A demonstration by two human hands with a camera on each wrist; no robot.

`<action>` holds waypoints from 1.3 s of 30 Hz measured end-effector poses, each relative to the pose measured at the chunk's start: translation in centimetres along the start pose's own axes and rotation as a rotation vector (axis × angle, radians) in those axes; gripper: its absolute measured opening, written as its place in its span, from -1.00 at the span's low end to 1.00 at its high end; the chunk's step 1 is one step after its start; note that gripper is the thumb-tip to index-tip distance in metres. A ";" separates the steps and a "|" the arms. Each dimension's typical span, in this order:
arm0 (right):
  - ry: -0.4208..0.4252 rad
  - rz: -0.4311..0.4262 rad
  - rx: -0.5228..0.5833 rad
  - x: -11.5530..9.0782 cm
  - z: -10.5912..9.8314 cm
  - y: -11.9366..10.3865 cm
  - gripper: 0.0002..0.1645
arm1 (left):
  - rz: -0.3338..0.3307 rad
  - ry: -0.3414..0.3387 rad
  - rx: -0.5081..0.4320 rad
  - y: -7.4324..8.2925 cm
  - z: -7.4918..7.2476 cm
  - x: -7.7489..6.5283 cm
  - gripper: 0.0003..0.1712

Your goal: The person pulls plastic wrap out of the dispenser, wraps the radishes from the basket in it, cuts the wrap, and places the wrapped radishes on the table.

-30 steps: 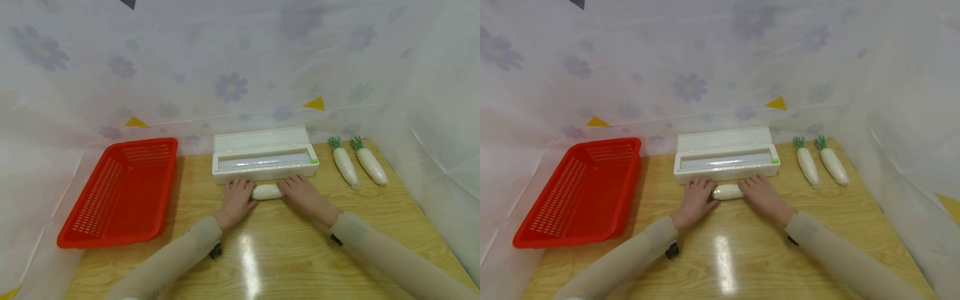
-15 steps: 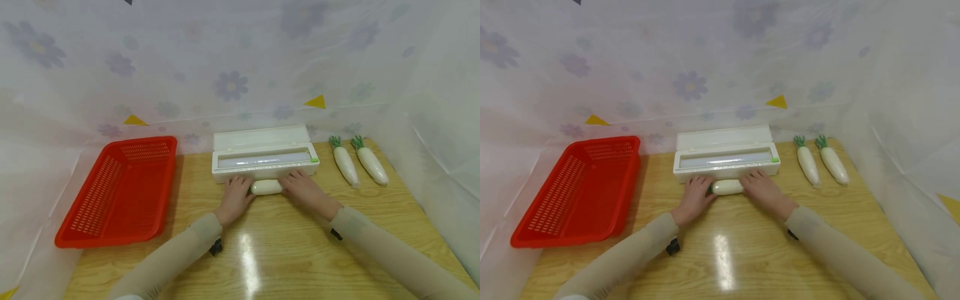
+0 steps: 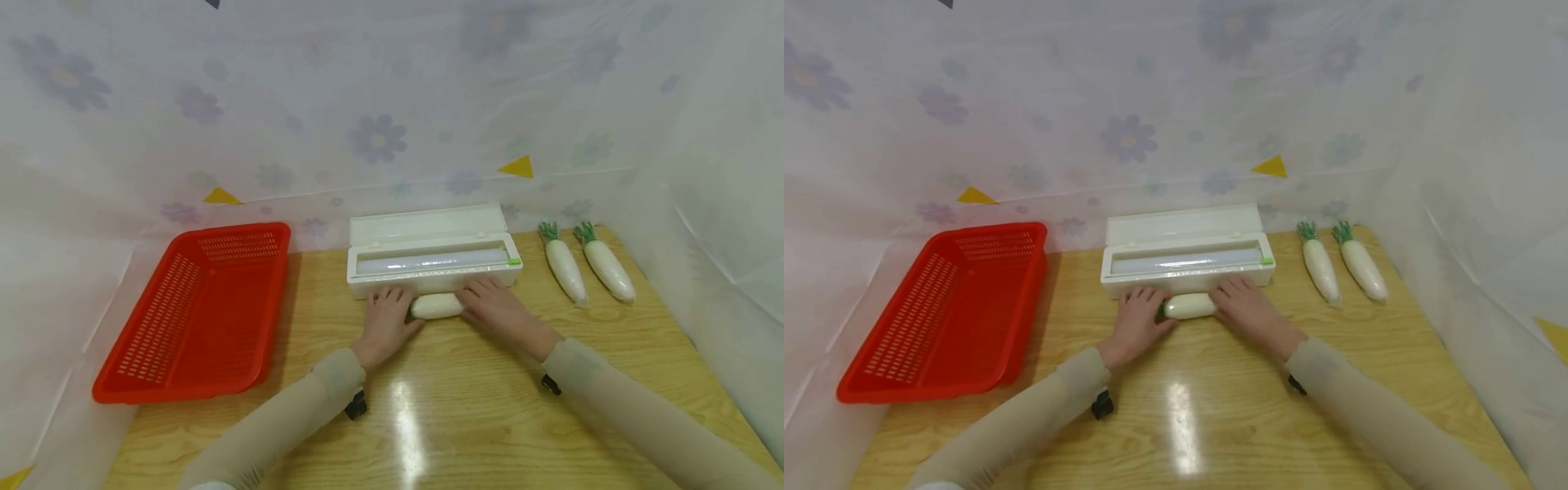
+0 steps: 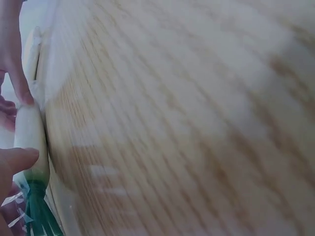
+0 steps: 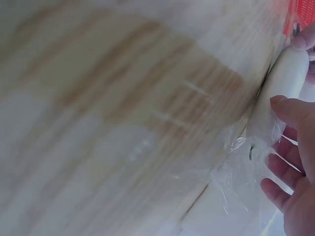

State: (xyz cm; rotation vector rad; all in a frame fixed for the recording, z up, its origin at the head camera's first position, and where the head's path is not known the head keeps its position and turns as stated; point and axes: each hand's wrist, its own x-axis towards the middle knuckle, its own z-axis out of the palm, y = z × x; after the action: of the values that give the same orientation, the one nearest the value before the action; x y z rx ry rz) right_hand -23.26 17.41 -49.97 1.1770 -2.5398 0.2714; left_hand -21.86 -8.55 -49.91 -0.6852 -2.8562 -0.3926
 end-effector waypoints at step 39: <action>0.220 0.508 0.409 -3.9 -1.2 8.7 -0.25 | 0.195 -0.003 -0.076 10.2 -1.3 11.9 -0.69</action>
State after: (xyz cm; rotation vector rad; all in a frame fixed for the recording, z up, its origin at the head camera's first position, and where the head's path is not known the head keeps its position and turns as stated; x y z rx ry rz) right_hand -27.29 26.07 -50.56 0.5461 -2.6080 1.0193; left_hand -27.40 4.75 -43.72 -0.9681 -2.7559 -0.4714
